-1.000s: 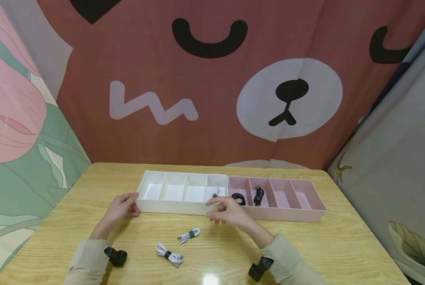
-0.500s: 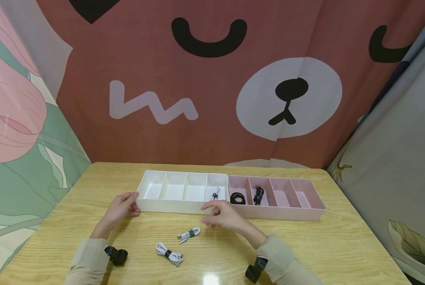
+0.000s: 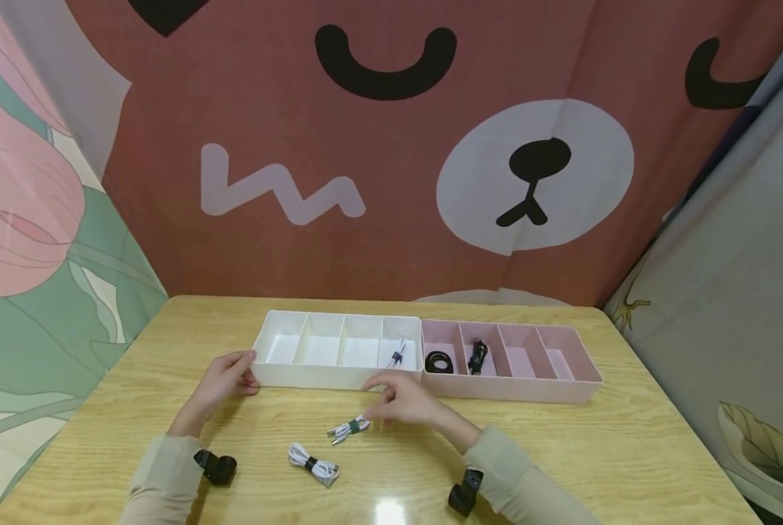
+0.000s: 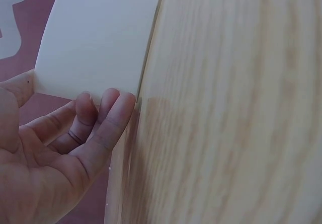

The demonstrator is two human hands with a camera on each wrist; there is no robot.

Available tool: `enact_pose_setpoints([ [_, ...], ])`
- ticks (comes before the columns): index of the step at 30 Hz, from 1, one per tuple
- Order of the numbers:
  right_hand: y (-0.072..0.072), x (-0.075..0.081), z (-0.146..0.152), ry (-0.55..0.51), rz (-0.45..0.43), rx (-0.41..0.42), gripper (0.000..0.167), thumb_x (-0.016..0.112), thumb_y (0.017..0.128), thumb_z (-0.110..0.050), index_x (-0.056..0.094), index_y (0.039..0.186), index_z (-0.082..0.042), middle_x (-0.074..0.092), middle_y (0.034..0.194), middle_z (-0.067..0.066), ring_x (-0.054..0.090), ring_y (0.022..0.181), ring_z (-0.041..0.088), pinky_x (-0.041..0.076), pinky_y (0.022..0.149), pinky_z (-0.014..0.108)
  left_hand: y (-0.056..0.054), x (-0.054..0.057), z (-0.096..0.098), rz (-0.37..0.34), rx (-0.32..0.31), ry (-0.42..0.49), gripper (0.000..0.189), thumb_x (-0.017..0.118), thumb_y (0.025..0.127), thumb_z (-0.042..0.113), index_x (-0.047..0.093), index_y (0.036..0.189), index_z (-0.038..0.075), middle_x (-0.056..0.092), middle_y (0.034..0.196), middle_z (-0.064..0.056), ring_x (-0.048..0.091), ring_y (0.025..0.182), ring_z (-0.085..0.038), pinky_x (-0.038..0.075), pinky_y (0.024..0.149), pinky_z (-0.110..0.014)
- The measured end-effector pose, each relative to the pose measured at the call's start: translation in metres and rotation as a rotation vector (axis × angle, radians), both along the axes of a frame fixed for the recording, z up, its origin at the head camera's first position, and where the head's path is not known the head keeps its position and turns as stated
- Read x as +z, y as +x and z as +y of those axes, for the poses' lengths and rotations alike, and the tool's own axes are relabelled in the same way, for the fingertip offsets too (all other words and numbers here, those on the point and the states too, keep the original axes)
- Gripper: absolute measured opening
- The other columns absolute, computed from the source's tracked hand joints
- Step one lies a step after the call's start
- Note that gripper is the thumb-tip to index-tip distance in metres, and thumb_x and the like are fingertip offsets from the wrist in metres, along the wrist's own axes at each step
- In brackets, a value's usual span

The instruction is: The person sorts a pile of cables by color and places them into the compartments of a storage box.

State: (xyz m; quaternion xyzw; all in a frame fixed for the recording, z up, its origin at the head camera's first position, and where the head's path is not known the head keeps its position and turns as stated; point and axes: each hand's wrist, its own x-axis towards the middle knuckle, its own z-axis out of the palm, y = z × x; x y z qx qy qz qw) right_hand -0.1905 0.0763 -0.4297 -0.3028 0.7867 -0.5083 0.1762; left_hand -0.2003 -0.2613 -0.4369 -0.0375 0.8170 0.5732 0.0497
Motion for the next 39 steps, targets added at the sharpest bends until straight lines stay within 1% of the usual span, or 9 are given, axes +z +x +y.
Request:
enact_pose_setpoints([
  [2,0.0,-0.001,-0.002,0.007,0.014,0.011,0.04,0.069,0.077,0.002,0.054,0.113,0.011,0.061,0.064,0.027,0.057,0.056,0.047,0.044,0.04,0.023,0.0,0.0,0.0,0.001,-0.001,-0.001,0.056,0.036,0.099,0.032,0.035,0.128,-0.016,0.052,0.078,-0.009,0.058,0.072,-0.015,0.056,0.069,-0.03],
  [5,0.0,-0.001,-0.004,0.042,0.039,0.018,0.042,0.072,0.075,0.0,0.056,0.113,0.009,0.062,0.062,0.021,0.059,0.054,0.043,0.039,0.04,0.016,-0.001,-0.001,-0.001,-0.003,0.001,0.004,0.057,0.036,0.099,0.032,0.034,0.129,-0.016,0.052,0.078,-0.009,0.058,0.072,-0.015,0.056,0.069,-0.03],
  [11,-0.001,-0.003,-0.007,0.08,0.032,0.04,0.044,0.075,0.074,-0.005,0.058,0.113,0.007,0.062,0.059,0.018,0.06,0.049,0.035,0.042,0.039,0.017,-0.002,-0.002,-0.002,-0.004,-0.001,0.006,0.058,0.036,0.099,0.034,0.033,0.129,-0.016,0.052,0.079,-0.009,0.058,0.072,-0.015,0.056,0.07,-0.03],
  [17,-0.001,-0.007,-0.009,0.16,0.058,0.028,0.043,0.076,0.073,-0.008,0.06,0.112,0.004,0.058,0.051,0.008,0.049,0.039,0.013,0.038,0.035,0.017,-0.002,-0.001,-0.003,0.008,-0.017,0.022,0.057,0.037,0.099,0.032,0.034,0.128,-0.017,0.052,0.078,-0.009,0.059,0.072,-0.015,0.056,0.07,-0.031],
  [19,-0.002,-0.009,-0.009,0.185,0.067,0.029,0.044,0.076,0.073,-0.009,0.061,0.112,0.003,0.056,0.048,0.004,0.047,0.038,0.01,0.038,0.035,0.016,-0.002,-0.001,-0.003,0.011,-0.02,0.031,0.057,0.037,0.099,0.031,0.034,0.128,-0.017,0.052,0.077,-0.009,0.059,0.071,-0.014,0.056,0.07,-0.031],
  [23,-0.002,-0.012,-0.009,0.208,0.07,0.03,0.045,0.078,0.071,-0.01,0.061,0.112,0.001,0.054,0.047,0.0,0.048,0.037,0.009,0.039,0.035,0.016,-0.001,0.0,-0.002,0.013,-0.025,0.031,0.055,0.037,0.099,0.03,0.034,0.128,-0.018,0.052,0.076,-0.008,0.059,0.071,-0.014,0.056,0.069,-0.031],
  [27,-0.002,-0.012,-0.01,0.219,0.057,0.033,0.042,0.078,0.071,-0.01,0.063,0.109,0.0,0.055,0.048,0.003,0.049,0.037,0.01,0.041,0.035,0.018,-0.001,0.001,-0.002,0.009,-0.026,0.033,0.055,0.036,0.1,0.029,0.033,0.128,-0.018,0.052,0.076,-0.009,0.059,0.071,-0.015,0.056,0.07,-0.032],
  [33,-0.001,-0.013,-0.011,0.246,0.049,0.027,0.031,0.078,0.071,-0.009,0.065,0.098,-0.005,0.053,0.046,0.003,0.047,0.035,0.008,0.039,0.033,0.017,-0.001,0.0,-0.002,0.002,-0.027,0.031,0.055,0.037,0.099,0.029,0.033,0.128,-0.017,0.052,0.077,-0.01,0.059,0.072,-0.016,0.056,0.07,-0.033],
  [39,-0.002,-0.018,-0.012,0.25,0.074,0.02,0.023,0.077,0.07,-0.006,0.064,0.088,-0.007,0.05,0.043,-0.001,0.044,0.033,0.006,0.038,0.032,0.016,-0.003,-0.001,-0.005,0.011,-0.043,0.02,0.058,0.037,0.099,0.032,0.034,0.128,-0.018,0.052,0.078,-0.01,0.059,0.073,-0.016,0.056,0.07,-0.032],
])
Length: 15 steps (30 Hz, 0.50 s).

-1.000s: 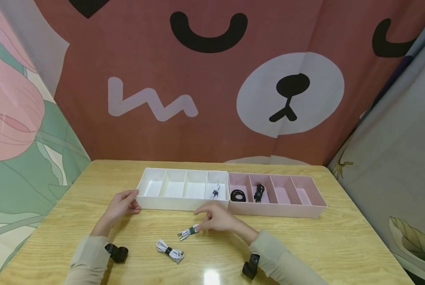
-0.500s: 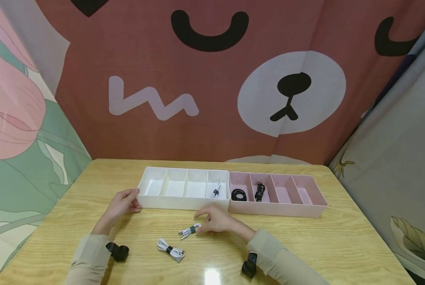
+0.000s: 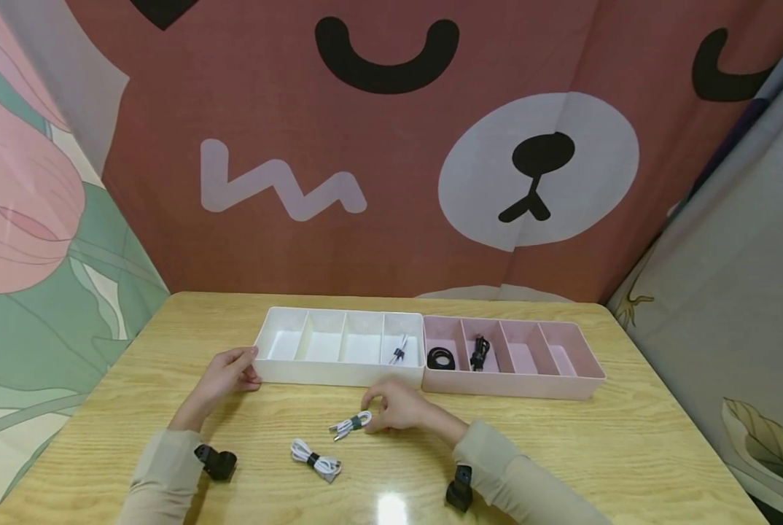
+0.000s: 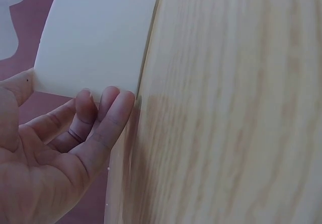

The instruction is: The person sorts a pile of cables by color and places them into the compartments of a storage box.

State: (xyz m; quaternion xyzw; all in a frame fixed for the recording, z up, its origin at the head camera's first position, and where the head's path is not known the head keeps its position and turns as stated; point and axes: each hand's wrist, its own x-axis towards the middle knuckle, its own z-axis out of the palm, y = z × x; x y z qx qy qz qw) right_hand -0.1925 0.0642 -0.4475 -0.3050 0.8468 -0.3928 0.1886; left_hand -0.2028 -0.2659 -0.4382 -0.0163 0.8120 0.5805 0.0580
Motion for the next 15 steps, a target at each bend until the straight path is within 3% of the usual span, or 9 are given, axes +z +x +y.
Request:
enact_pose_setpoints([
  [15,0.0001,-0.0021,0.0003,-0.026,0.043,0.027,0.015,0.076,0.072,-0.004,0.064,0.08,-0.007,0.043,0.04,-0.007,0.039,0.03,0.001,0.035,0.031,0.014,0.0003,0.0006,0.0003,0.0,0.004,-0.012,0.059,0.037,0.099,0.034,0.035,0.127,-0.017,0.053,0.078,-0.01,0.06,0.072,-0.016,0.056,0.07,-0.032],
])
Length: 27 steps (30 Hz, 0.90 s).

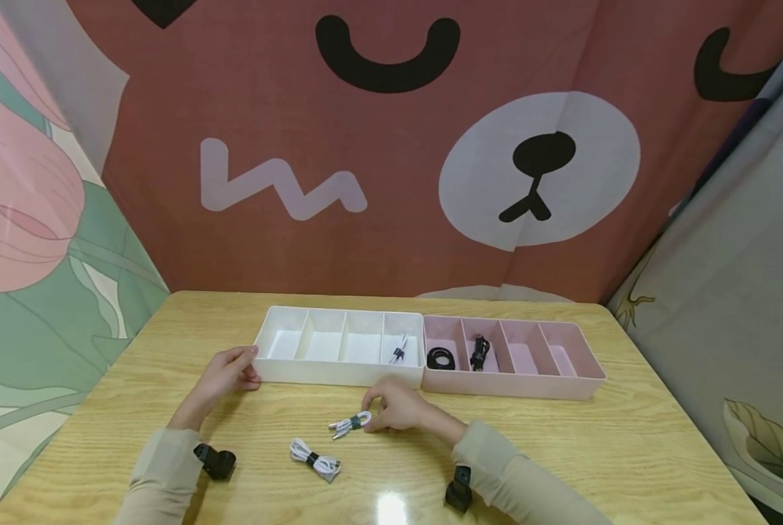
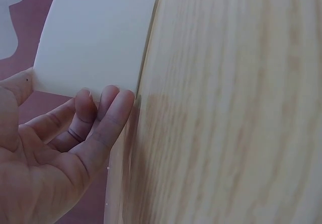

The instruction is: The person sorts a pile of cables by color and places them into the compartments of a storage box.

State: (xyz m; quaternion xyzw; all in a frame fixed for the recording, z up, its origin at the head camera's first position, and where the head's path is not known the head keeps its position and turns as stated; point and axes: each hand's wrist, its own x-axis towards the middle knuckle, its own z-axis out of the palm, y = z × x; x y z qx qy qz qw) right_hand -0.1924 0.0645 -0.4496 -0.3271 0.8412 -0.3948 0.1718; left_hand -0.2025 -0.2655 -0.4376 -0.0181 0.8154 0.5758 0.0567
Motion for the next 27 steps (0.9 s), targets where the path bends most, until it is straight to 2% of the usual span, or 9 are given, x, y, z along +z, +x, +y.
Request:
enact_pose_setpoints([
  [4,-0.0007,-0.0001,0.0,-0.008,0.001,0.002,0.015,0.077,0.071,-0.005,0.065,0.08,-0.007,0.042,0.04,-0.007,0.039,0.03,0.001,0.035,0.031,0.015,-0.0004,-0.0004,-0.0006,0.003,-0.002,0.006,0.058,0.037,0.099,0.033,0.035,0.127,-0.017,0.053,0.078,-0.01,0.06,0.072,-0.016,0.056,0.069,-0.031],
  [11,-0.0002,0.0028,0.0005,-0.023,-0.009,0.017,0.014,0.077,0.072,-0.006,0.065,0.081,-0.006,0.048,0.041,0.004,0.04,0.031,0.002,0.037,0.031,0.016,-0.0008,-0.0006,-0.0007,0.002,-0.001,0.008,0.057,0.037,0.099,0.032,0.034,0.127,-0.018,0.053,0.077,-0.01,0.059,0.072,-0.016,0.056,0.069,-0.031],
  [17,-0.0013,0.0044,0.002,-0.051,0.012,0.007,0.013,0.075,0.074,-0.009,0.066,0.083,-0.007,0.046,0.046,-0.007,0.038,0.037,0.0,0.033,0.035,0.013,-0.0014,0.0006,-0.0011,0.005,-0.003,0.014,0.057,0.038,0.099,0.033,0.035,0.127,-0.017,0.053,0.078,-0.012,0.06,0.073,-0.018,0.056,0.07,-0.032],
  [19,-0.0018,0.0047,0.0019,-0.07,0.054,0.009,0.013,0.075,0.073,-0.008,0.067,0.083,-0.006,0.05,0.051,-0.008,0.04,0.041,-0.001,0.035,0.038,0.014,-0.0012,0.0014,-0.0009,0.006,-0.001,0.012,0.057,0.038,0.099,0.033,0.036,0.127,-0.017,0.053,0.078,-0.012,0.06,0.073,-0.018,0.056,0.07,-0.032],
  [21,-0.0018,0.0046,0.0013,-0.097,0.057,0.01,0.012,0.074,0.073,-0.006,0.066,0.082,-0.005,0.056,0.056,-0.005,0.045,0.045,0.001,0.041,0.04,0.015,-0.0009,0.0023,-0.0006,0.006,-0.001,0.008,0.057,0.038,0.099,0.032,0.036,0.127,-0.017,0.053,0.078,-0.012,0.06,0.073,-0.018,0.056,0.07,-0.032],
  [24,-0.001,0.0037,0.0,-0.138,0.012,-0.002,0.011,0.074,0.073,-0.003,0.066,0.08,-0.004,0.061,0.063,-0.001,0.053,0.049,0.006,0.049,0.044,0.021,-0.0006,0.0029,-0.0004,0.004,0.002,0.003,0.056,0.037,0.099,0.031,0.036,0.127,-0.017,0.053,0.078,-0.012,0.06,0.073,-0.018,0.056,0.07,-0.032],
  [27,0.0004,0.0034,-0.0013,-0.184,-0.069,-0.032,0.011,0.073,0.073,0.0,0.066,0.08,-0.003,0.064,0.066,0.003,0.058,0.052,0.013,0.052,0.044,0.028,-0.0008,0.0022,-0.0006,0.002,0.0,0.0,0.055,0.037,0.099,0.03,0.036,0.127,-0.018,0.053,0.077,-0.011,0.06,0.072,-0.017,0.056,0.07,-0.033],
])
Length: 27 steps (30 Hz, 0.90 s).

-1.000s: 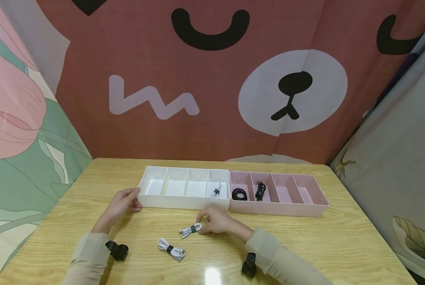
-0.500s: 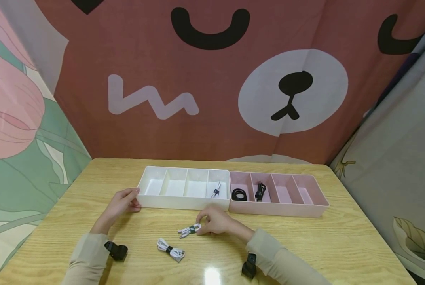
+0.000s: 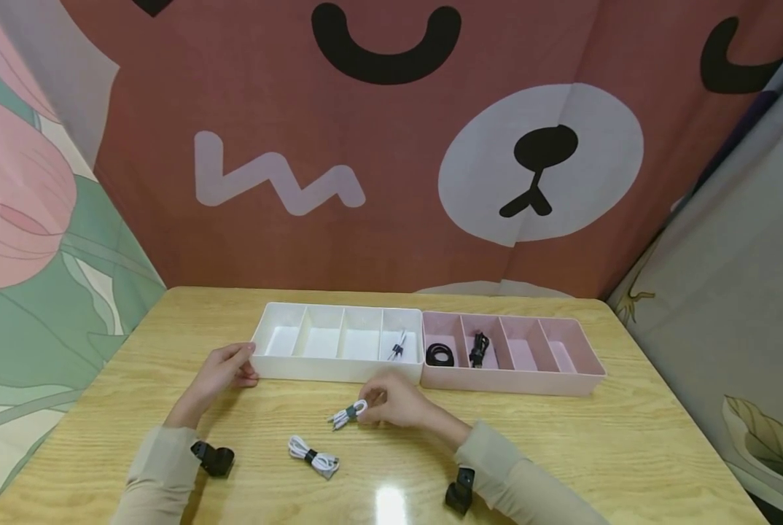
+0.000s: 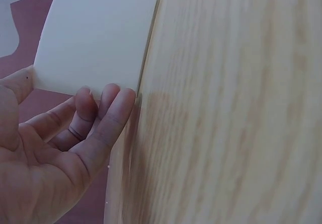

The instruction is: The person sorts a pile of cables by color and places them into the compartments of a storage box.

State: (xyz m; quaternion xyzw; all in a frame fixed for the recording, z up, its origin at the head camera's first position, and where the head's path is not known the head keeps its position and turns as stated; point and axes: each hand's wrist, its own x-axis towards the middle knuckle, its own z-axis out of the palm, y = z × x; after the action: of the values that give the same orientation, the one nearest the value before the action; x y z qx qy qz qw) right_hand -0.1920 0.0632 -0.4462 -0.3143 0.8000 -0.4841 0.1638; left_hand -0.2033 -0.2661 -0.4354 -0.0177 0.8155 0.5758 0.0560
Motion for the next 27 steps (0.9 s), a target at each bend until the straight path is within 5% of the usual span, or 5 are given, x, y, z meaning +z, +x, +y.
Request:
enact_pose_setpoints([
  [17,0.007,0.006,-0.005,-0.167,-0.23,-0.087,0.017,0.065,0.077,0.01,0.059,0.092,0.01,0.065,0.076,0.024,0.064,0.061,0.029,0.055,0.053,0.035,-0.001,-0.001,-0.001,-0.007,0.001,0.016,0.055,0.038,0.099,0.029,0.035,0.127,-0.018,0.053,0.076,-0.01,0.059,0.07,-0.015,0.056,0.069,-0.031],
  [27,0.021,0.034,-0.004,-0.185,-0.256,-0.1,0.016,0.061,0.077,0.014,0.056,0.093,0.015,0.062,0.08,0.032,0.064,0.064,0.035,0.055,0.058,0.043,-0.002,-0.001,-0.001,-0.016,0.001,0.024,0.054,0.038,0.099,0.028,0.034,0.128,-0.018,0.054,0.076,-0.01,0.059,0.07,-0.015,0.056,0.068,-0.031],
])
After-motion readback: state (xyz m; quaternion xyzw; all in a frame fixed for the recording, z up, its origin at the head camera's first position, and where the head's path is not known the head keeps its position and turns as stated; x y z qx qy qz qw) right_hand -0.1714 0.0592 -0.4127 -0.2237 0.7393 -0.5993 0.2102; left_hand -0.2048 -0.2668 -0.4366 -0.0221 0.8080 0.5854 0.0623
